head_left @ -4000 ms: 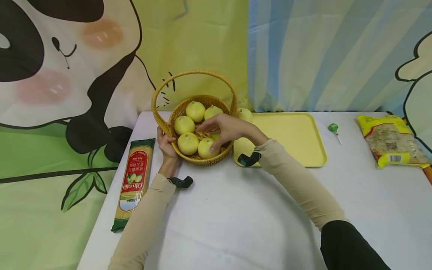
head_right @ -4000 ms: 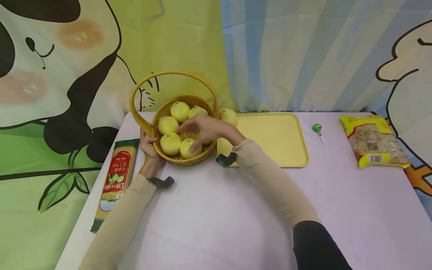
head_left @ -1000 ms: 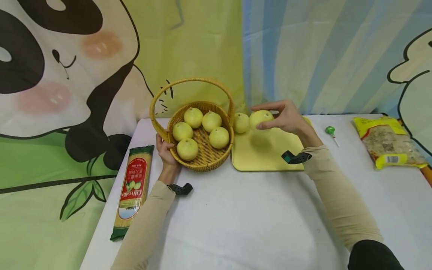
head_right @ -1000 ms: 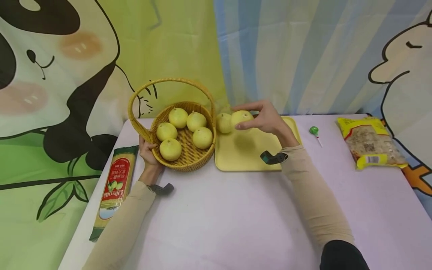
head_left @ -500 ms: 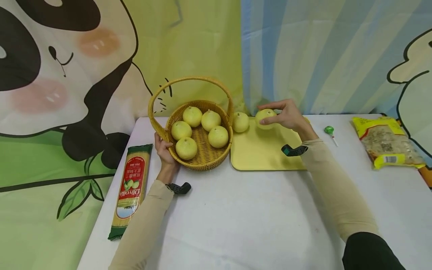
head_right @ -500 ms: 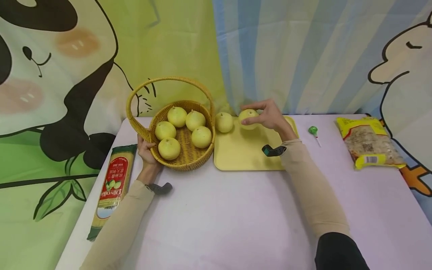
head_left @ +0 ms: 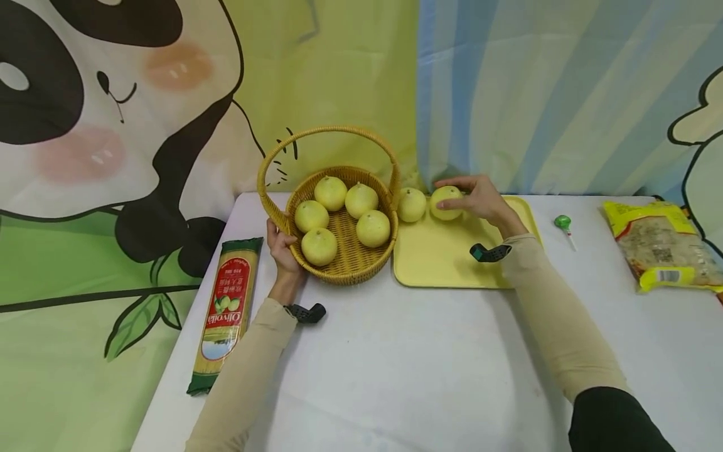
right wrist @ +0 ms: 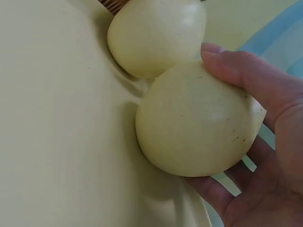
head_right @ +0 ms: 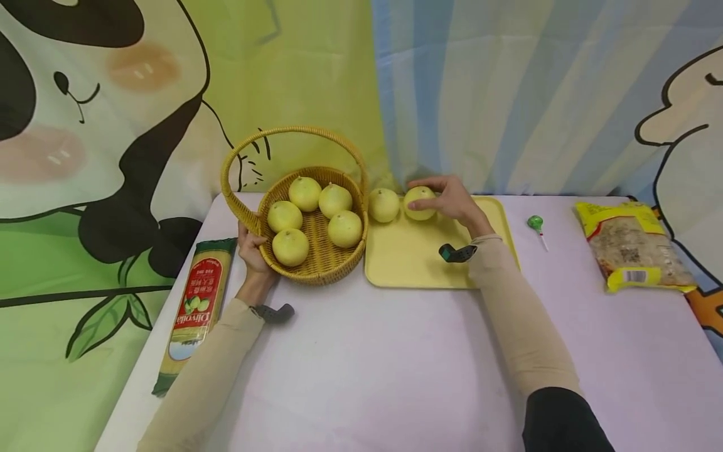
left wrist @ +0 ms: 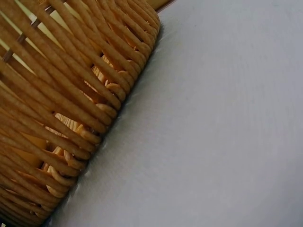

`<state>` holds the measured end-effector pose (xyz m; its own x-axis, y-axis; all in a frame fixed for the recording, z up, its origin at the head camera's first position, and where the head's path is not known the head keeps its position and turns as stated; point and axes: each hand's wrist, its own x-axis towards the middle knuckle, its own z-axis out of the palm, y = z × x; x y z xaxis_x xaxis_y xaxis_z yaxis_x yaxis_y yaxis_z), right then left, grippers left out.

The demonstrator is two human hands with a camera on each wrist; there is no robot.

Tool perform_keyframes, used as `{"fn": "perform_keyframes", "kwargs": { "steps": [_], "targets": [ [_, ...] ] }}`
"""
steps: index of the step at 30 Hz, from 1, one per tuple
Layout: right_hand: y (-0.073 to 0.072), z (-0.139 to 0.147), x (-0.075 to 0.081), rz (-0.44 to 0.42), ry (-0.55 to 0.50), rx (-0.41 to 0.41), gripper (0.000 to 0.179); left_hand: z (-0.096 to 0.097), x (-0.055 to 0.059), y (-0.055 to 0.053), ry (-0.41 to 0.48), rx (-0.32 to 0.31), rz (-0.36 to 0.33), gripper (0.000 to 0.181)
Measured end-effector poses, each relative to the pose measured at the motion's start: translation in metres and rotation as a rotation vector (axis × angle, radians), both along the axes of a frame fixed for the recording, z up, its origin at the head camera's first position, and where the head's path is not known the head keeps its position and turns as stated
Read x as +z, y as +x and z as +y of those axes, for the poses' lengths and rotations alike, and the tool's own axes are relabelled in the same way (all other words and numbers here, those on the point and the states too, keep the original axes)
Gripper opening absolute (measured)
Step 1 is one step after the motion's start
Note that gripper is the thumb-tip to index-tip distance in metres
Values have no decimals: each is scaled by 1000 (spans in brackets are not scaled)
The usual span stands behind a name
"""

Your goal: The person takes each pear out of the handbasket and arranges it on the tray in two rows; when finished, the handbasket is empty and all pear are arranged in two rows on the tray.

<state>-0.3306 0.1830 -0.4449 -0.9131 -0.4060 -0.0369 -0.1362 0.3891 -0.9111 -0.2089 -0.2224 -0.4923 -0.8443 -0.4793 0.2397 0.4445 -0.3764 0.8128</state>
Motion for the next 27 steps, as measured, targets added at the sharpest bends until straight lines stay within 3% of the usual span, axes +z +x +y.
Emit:
{"fn": "perform_keyframes", "kwargs": {
  "steps": [19,27],
  "targets": [
    [0,0,-3,-19,11,13,64,1,0,-1,-14,8,-24,42],
    [4,-1,6,-4,7,32,62,2,1,-1,24,8,-12,41]
  ]
}}
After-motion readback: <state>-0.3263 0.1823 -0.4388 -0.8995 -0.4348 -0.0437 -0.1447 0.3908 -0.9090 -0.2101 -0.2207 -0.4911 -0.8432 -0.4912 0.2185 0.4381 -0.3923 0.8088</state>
